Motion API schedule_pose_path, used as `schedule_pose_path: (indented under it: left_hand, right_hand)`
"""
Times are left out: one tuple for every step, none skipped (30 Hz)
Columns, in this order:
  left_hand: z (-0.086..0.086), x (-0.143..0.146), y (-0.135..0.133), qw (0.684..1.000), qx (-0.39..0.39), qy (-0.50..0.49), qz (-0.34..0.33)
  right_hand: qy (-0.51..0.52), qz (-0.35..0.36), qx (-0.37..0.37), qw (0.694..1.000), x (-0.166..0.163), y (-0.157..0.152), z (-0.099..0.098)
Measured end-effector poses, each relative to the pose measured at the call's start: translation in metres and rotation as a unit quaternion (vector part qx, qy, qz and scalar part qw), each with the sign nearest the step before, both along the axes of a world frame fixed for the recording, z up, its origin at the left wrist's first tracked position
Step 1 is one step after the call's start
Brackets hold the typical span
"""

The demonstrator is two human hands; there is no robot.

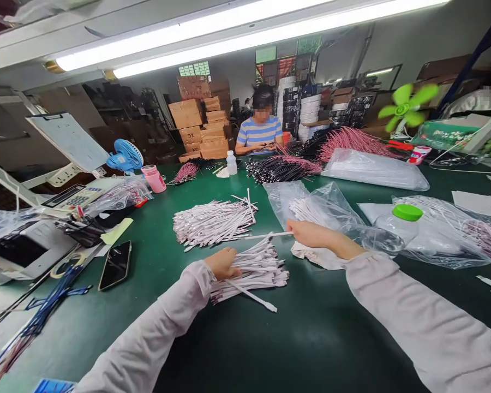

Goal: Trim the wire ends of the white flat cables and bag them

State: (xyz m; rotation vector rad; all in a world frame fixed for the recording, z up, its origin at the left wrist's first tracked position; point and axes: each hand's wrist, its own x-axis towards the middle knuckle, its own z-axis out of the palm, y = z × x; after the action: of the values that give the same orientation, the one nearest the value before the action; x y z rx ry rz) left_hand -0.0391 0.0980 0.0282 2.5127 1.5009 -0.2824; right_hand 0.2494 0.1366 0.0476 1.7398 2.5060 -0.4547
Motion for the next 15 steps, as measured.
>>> schedule_pose_path:
  left_hand:
    - [0.001, 0.002, -0.003, 1.000, 0.013, 0.012, -0.003]
    - [0.002, 0.005, -0.007, 0.999, 0.024, 0.022, -0.003]
    - [0.003, 0.008, -0.010, 0.999, 0.031, 0.031, -0.002]
    - [0.003, 0.010, -0.014, 0.999, 0.040, 0.035, 0.000]
    - [0.003, 0.013, -0.018, 0.998, 0.044, 0.040, 0.002]
    - [0.003, 0.015, -0.021, 0.998, 0.048, 0.044, 0.004]
    - [0.003, 0.016, -0.023, 0.997, 0.053, 0.046, 0.007]
    - [0.003, 0.017, -0.025, 0.997, 0.058, 0.048, 0.010]
    - [0.003, 0.017, -0.026, 0.997, 0.064, 0.049, 0.013]
    - [0.003, 0.017, -0.027, 0.996, 0.071, 0.050, 0.014]
    - [0.003, 0.016, -0.028, 0.995, 0.083, 0.052, 0.013]
    - [0.003, 0.016, -0.029, 0.994, 0.098, 0.055, 0.012]
    - [0.003, 0.015, -0.030, 0.992, 0.112, 0.059, 0.011]
    - [0.003, 0.015, -0.031, 0.990, 0.125, 0.063, 0.010]
    - [0.003, 0.014, -0.032, 0.988, 0.137, 0.067, 0.012]
  right_hand:
    - [-0.001, -0.001, -0.002, 1.000, -0.003, 0.000, -0.002]
    - [-0.002, 0.001, -0.004, 1.000, -0.008, 0.000, -0.005]
    - [-0.004, 0.004, -0.006, 1.000, -0.013, 0.001, -0.007]
    - [-0.006, 0.008, -0.008, 1.000, -0.019, 0.002, -0.009]
    - [-0.008, 0.013, -0.010, 1.000, -0.024, 0.003, -0.008]
    - [-0.009, 0.019, -0.011, 1.000, -0.028, 0.004, -0.005]
    - [-0.009, 0.024, -0.010, 1.000, -0.031, 0.006, -0.001]
    - [-0.007, 0.027, -0.005, 1.000, -0.033, 0.006, 0.005]
    - [-0.002, 0.027, 0.005, 1.000, -0.035, 0.006, 0.012]
    - [0.007, 0.024, 0.019, 0.999, -0.037, 0.005, 0.020]
    - [0.018, 0.022, 0.037, 0.999, -0.039, 0.003, 0.026]
    - [0.030, 0.025, 0.052, 0.998, -0.044, -0.001, 0.031]
    - [0.043, 0.037, 0.062, 0.996, -0.049, -0.006, 0.034]
    - [0.058, 0.057, 0.067, 0.994, -0.057, -0.012, 0.034]
    - [0.070, 0.082, 0.067, 0.992, -0.065, -0.018, 0.032]
